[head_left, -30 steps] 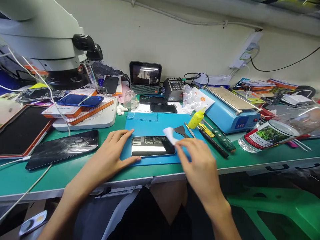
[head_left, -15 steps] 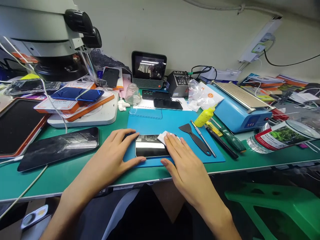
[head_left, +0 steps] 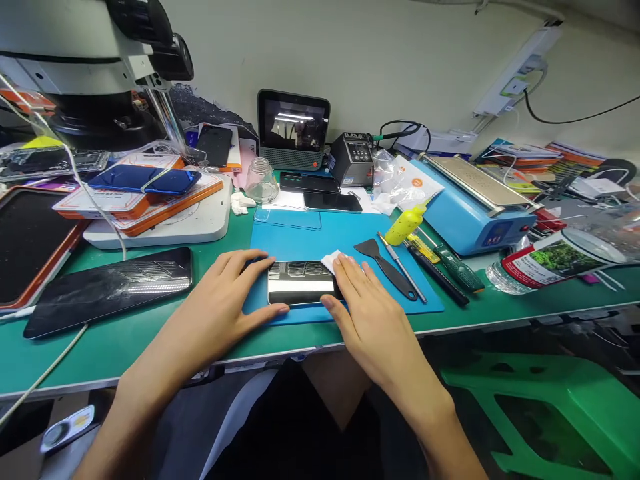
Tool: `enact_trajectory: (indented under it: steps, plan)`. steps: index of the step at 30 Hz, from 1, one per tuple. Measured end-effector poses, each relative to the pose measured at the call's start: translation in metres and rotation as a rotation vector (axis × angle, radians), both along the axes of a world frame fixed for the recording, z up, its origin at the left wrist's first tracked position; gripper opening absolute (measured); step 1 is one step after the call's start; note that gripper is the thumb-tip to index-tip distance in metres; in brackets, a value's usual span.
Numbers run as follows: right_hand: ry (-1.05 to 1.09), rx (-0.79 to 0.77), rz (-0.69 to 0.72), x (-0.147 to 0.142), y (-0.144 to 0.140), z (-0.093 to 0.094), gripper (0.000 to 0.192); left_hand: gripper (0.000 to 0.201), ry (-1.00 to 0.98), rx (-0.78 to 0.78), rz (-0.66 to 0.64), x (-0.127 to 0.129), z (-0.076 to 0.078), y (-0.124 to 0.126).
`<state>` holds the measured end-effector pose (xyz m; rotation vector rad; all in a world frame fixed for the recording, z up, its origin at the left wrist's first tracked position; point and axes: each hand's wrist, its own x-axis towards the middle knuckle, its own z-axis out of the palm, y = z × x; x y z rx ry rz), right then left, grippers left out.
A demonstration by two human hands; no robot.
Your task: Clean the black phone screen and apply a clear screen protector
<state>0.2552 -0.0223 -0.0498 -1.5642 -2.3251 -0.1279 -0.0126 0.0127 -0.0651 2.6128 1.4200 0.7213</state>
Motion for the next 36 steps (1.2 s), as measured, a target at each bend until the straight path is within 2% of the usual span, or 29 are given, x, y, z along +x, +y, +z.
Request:
enact_trajectory:
  steps: [3, 8, 10, 12, 17, 19, 27, 29, 34, 36]
  plan:
    - [0.036, -0.025, 0.003, 0.002, -0.003, 0.001, 0.070, 0.075, 0.001, -0.007, 0.005, 0.000, 0.000, 0.001]
    - [-0.014, 0.051, 0.059, 0.012, -0.038, -0.001, 0.066, 0.075, -0.004, -0.029, 0.017, 0.001, 0.001, 0.001]
    - [-0.046, 0.062, 0.068, 0.014, -0.045, -0.002, 0.066, 0.075, -0.008, -0.039, 0.018, 0.001, 0.001, 0.001]
    - [-0.052, 0.063, 0.057, 0.012, -0.040, -0.001, 0.066, 0.075, -0.012, -0.042, 0.021, 0.001, 0.001, 0.000]
    - [0.001, -0.015, 0.021, 0.004, -0.001, 0.002, 0.068, 0.077, -0.012, -0.019, 0.008, 0.000, -0.001, 0.000]
    - [0.014, -0.026, 0.016, 0.002, 0.005, 0.002, 0.068, 0.078, -0.014, -0.011, 0.002, 0.000, -0.002, 0.001]
    - [-0.054, 0.097, 0.076, 0.011, -0.043, -0.005, 0.065, 0.075, -0.013, -0.035, 0.017, 0.000, 0.000, 0.000]
    - [-0.051, 0.097, 0.080, 0.009, -0.037, -0.004, 0.063, 0.076, -0.011, -0.035, 0.016, 0.000, 0.001, 0.000]
    - [0.019, 0.020, 0.052, -0.006, 0.005, 0.000, 0.064, 0.077, -0.010, -0.025, 0.003, 0.000, 0.002, 0.000]
    - [0.036, 0.011, 0.052, -0.010, 0.009, 0.002, 0.066, 0.077, -0.010, -0.022, 0.004, 0.000, 0.003, 0.000]
